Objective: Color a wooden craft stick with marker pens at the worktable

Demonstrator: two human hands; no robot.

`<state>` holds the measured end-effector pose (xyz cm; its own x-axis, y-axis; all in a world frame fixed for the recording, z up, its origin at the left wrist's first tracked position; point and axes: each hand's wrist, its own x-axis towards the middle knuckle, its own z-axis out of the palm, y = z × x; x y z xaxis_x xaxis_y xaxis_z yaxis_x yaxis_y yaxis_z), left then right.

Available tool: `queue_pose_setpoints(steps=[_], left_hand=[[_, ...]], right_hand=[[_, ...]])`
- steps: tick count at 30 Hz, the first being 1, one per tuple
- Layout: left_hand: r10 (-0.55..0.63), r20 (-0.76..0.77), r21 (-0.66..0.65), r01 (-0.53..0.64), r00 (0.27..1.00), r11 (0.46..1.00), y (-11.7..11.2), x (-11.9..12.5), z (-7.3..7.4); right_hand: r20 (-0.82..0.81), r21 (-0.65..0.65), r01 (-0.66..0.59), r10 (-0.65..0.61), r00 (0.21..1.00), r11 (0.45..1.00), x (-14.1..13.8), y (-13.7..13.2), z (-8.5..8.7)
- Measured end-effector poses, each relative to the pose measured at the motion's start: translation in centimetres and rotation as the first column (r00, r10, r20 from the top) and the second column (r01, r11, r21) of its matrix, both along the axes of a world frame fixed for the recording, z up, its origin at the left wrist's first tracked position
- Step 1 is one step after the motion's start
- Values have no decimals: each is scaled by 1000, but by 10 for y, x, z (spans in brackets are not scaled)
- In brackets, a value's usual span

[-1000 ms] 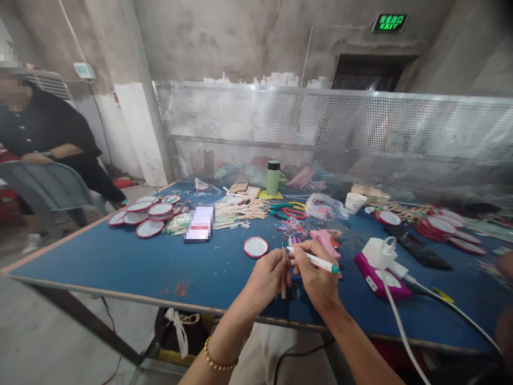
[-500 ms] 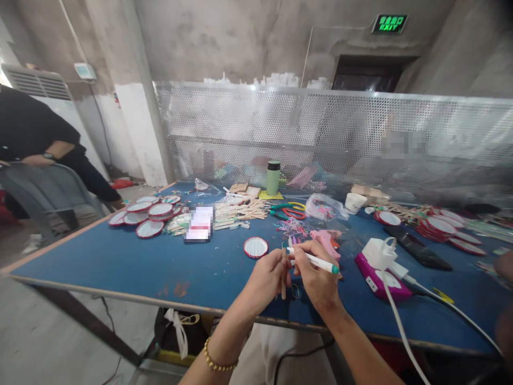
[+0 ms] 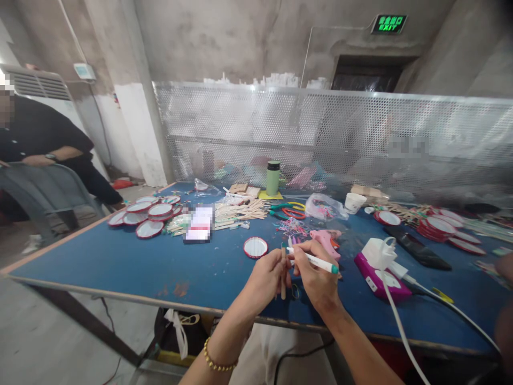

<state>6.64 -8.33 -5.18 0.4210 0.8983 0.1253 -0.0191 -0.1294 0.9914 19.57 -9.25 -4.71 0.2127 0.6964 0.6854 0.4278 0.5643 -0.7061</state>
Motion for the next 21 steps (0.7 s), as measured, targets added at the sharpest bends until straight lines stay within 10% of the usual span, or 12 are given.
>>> queue_pose_setpoints(steps=[21], left_hand=[[0, -12, 0, 0, 1000, 1000, 1, 1, 0]], right_hand=[[-29, 21, -20, 20, 999, 1000, -2, -2, 2]])
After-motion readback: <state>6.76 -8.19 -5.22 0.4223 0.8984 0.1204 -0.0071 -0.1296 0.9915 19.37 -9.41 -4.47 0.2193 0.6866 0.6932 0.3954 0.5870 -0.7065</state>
